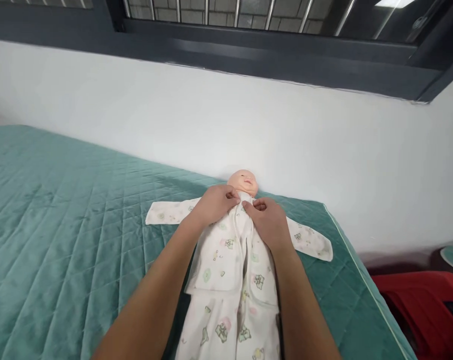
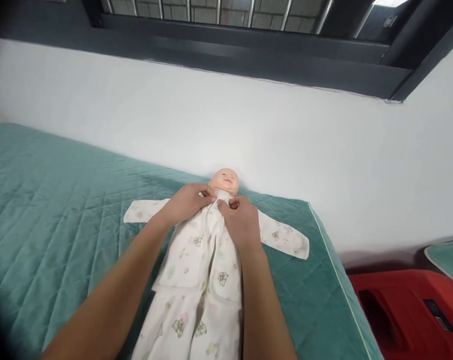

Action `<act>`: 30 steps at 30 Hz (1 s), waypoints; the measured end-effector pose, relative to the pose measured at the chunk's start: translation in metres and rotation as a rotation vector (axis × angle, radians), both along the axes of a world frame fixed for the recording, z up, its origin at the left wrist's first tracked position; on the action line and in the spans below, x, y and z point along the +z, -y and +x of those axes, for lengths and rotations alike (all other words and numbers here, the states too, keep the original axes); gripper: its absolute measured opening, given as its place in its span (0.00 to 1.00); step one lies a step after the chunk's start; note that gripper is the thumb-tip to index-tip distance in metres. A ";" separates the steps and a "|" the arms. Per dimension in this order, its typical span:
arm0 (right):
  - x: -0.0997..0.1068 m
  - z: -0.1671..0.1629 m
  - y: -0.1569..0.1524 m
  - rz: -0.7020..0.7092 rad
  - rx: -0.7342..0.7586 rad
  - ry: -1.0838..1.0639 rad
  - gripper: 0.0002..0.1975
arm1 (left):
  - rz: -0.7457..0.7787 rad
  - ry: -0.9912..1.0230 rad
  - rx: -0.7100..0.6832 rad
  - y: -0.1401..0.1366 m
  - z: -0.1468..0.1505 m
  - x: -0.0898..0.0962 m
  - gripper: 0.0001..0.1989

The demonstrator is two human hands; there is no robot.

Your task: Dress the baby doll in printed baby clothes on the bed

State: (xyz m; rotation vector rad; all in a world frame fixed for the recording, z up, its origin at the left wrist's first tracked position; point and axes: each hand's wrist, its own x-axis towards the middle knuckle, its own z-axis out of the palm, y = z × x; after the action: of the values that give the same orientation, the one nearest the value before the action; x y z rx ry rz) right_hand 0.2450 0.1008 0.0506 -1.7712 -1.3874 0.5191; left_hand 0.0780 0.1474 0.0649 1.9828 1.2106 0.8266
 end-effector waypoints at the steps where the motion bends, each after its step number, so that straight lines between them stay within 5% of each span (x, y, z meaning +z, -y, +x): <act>1: 0.000 0.001 0.000 -0.003 0.001 0.001 0.16 | 0.004 0.003 0.024 0.000 0.000 -0.001 0.08; 6: 0.000 0.008 -0.001 0.019 0.008 -0.086 0.11 | -0.021 0.049 -0.002 -0.003 -0.001 -0.006 0.12; 14: -0.007 0.013 -0.002 0.064 0.093 -0.556 0.15 | -0.045 0.021 0.081 0.000 -0.006 -0.007 0.07; 21: -0.016 0.011 -0.004 0.197 0.135 -0.524 0.13 | -0.003 0.282 0.192 -0.002 0.026 -0.004 0.06; 30: -0.020 0.008 -0.006 0.286 0.183 -0.294 0.11 | -0.040 0.316 0.117 -0.004 0.029 -0.019 0.06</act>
State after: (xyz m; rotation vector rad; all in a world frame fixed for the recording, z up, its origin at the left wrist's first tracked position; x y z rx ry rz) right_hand 0.2526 0.1068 0.0308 -1.2910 -1.3452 0.6176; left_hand 0.1067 0.1512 0.0454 1.6841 1.1525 1.1173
